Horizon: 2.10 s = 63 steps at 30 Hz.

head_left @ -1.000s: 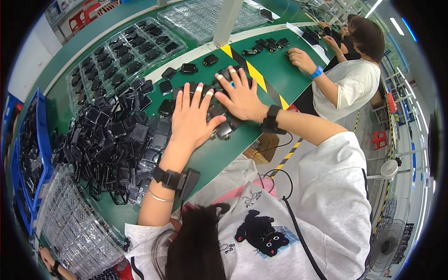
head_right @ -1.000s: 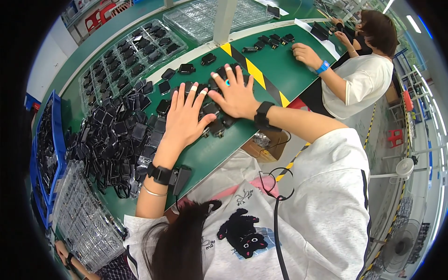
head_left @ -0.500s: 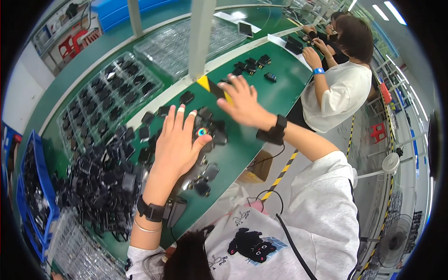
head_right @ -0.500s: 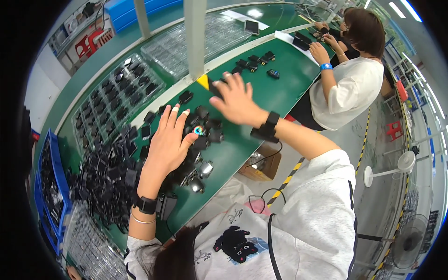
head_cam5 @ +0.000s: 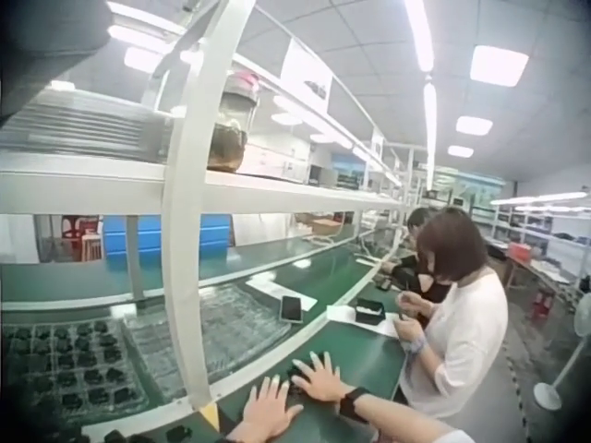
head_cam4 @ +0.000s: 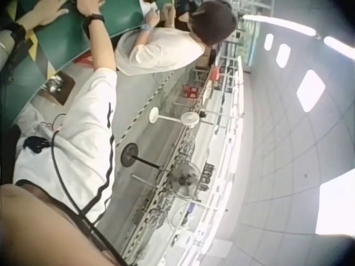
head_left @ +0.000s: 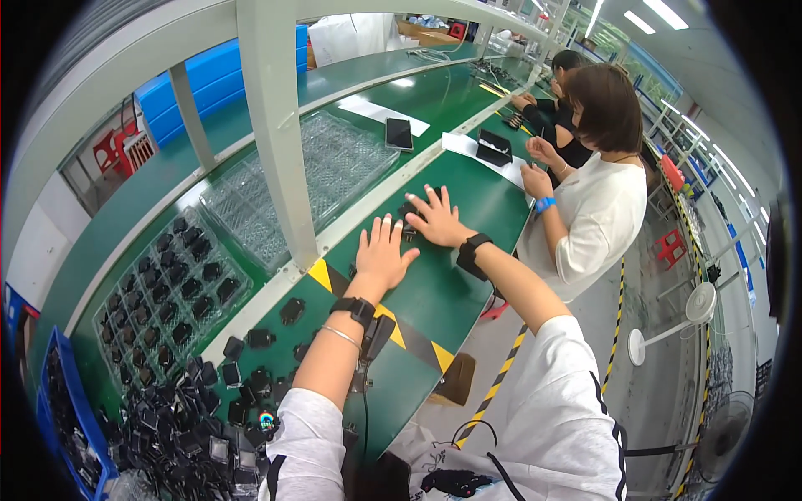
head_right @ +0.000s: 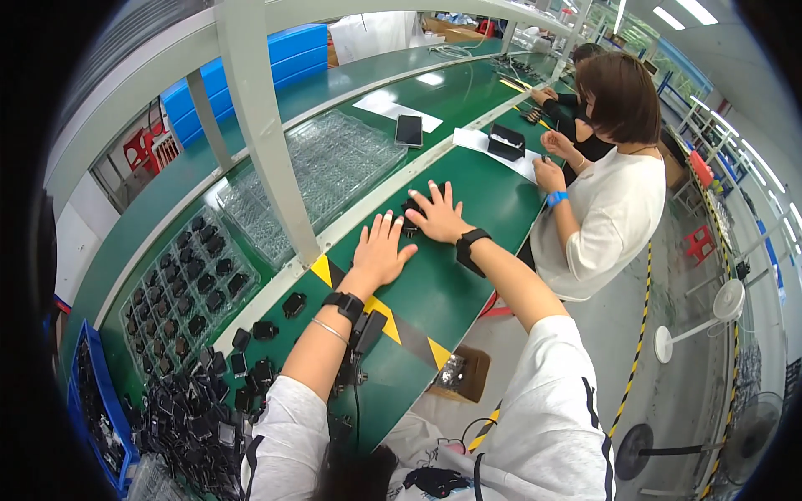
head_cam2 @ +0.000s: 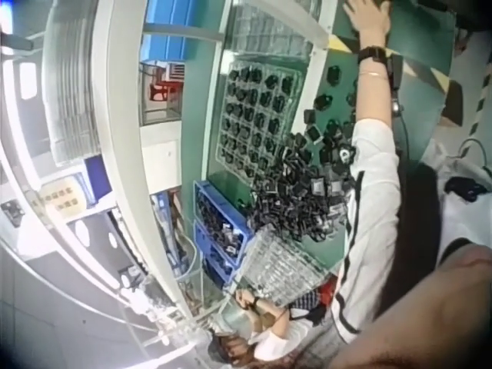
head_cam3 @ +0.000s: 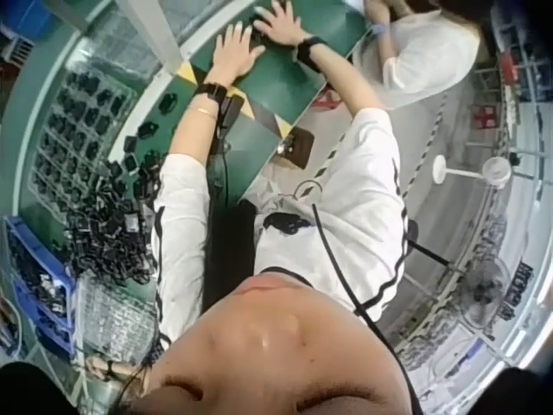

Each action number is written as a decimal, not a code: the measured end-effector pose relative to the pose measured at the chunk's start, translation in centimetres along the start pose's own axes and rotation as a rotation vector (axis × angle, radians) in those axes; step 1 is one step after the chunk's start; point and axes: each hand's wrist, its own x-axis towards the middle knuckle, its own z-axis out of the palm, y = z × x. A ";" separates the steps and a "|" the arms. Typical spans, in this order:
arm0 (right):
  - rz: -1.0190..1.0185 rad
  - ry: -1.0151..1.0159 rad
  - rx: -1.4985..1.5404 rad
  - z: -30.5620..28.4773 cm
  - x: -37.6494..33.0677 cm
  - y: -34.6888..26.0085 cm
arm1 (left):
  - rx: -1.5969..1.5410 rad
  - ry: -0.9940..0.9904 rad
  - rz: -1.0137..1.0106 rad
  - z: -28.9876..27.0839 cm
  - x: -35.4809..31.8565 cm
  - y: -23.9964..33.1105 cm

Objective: The person picks up a smartwatch from a pile, fits a plastic frame onto it by hand, and places the assembled unit into a plastic tray.

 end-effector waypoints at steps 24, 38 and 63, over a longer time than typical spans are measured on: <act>-0.371 0.028 -0.098 3.0 -18.4 -12.2 | -0.212 -0.031 0.006 -5.0 -12.3 -3.6; -0.339 0.382 0.703 1.1 -23.3 -15.5 | -0.458 0.211 -0.133 -15.0 -31.6 1.0; -0.656 -0.011 0.416 5.8 -27.6 -22.1 | -0.464 0.584 -0.340 -6.4 -35.9 4.5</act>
